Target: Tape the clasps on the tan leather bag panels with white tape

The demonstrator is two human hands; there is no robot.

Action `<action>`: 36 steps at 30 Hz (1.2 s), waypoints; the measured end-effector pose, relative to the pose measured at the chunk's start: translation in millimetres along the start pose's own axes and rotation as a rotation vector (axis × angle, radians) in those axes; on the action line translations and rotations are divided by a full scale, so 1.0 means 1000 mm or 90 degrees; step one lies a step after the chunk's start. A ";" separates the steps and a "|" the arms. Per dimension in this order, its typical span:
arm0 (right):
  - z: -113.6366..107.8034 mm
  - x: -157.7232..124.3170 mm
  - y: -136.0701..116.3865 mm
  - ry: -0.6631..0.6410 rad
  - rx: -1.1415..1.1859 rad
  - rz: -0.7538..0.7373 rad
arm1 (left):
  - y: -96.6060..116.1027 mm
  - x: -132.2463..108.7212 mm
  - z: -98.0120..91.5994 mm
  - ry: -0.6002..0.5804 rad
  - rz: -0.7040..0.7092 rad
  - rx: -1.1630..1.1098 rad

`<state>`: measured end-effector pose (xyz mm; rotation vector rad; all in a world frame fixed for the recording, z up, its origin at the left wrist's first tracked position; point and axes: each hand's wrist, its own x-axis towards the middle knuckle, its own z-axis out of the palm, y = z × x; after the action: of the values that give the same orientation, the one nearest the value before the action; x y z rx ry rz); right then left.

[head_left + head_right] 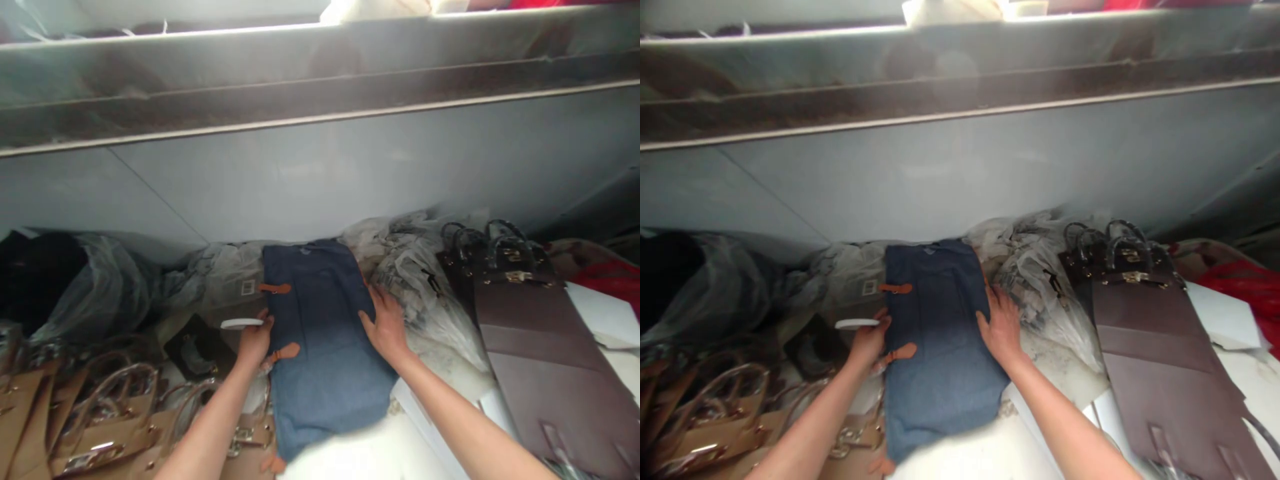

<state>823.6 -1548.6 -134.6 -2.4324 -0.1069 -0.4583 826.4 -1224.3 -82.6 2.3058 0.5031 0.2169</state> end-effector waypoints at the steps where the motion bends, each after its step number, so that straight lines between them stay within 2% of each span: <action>1: 0.002 -0.003 -0.004 -0.025 -0.010 -0.054 | -0.004 -0.002 0.001 0.000 -0.007 -0.009; 3: 0.008 -0.008 -0.010 -0.122 -0.026 -0.137 | -0.006 -0.009 -0.001 0.004 -0.016 -0.018; 5: 0.013 -0.013 -0.013 -0.206 -0.035 -0.161 | -0.003 -0.020 -0.014 0.024 -0.008 -0.020; 8: 0.006 -0.023 -0.020 -0.205 0.012 -0.110 | 0.009 -0.059 -0.048 0.036 0.061 -0.028; 10: -0.012 -0.041 -0.036 -0.178 0.110 -0.065 | 0.019 -0.101 -0.070 -0.022 0.102 -0.034; 12: -0.039 -0.072 -0.061 -0.199 0.255 0.002 | 0.027 -0.154 -0.086 -0.141 0.118 -0.028; 15: -0.084 -0.137 -0.109 -0.335 0.459 0.067 | 0.038 -0.239 -0.092 -0.317 0.137 -0.018; 18: -0.124 -0.199 -0.148 -0.414 0.551 0.028 | 0.049 -0.311 -0.090 -0.391 0.151 -0.041; 20: -0.145 -0.227 -0.161 -0.417 0.578 0.005 | 0.055 -0.348 -0.092 -0.394 0.150 -0.055; 23: -0.167 -0.254 -0.166 -0.421 0.606 -0.050 | 0.057 -0.392 -0.099 -0.382 0.113 -0.044; 26: -0.183 -0.277 -0.169 -0.448 0.632 -0.108 | 0.053 -0.433 -0.109 -0.352 0.086 -0.032; 29: -0.194 -0.303 -0.178 -0.494 0.661 -0.129 | 0.044 -0.471 -0.119 -0.290 0.075 -0.054; 33: -0.199 -0.329 -0.193 -0.553 0.673 -0.128 | 0.029 -0.508 -0.133 -0.221 0.055 -0.073; 36: -0.199 -0.336 -0.204 -0.570 0.674 -0.093 | 0.020 -0.520 -0.149 -0.163 0.057 -0.078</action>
<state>411.6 -1498.7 12.2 -1.4005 -0.7051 0.5549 314.8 -1358.6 33.1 2.1976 0.2501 -0.0055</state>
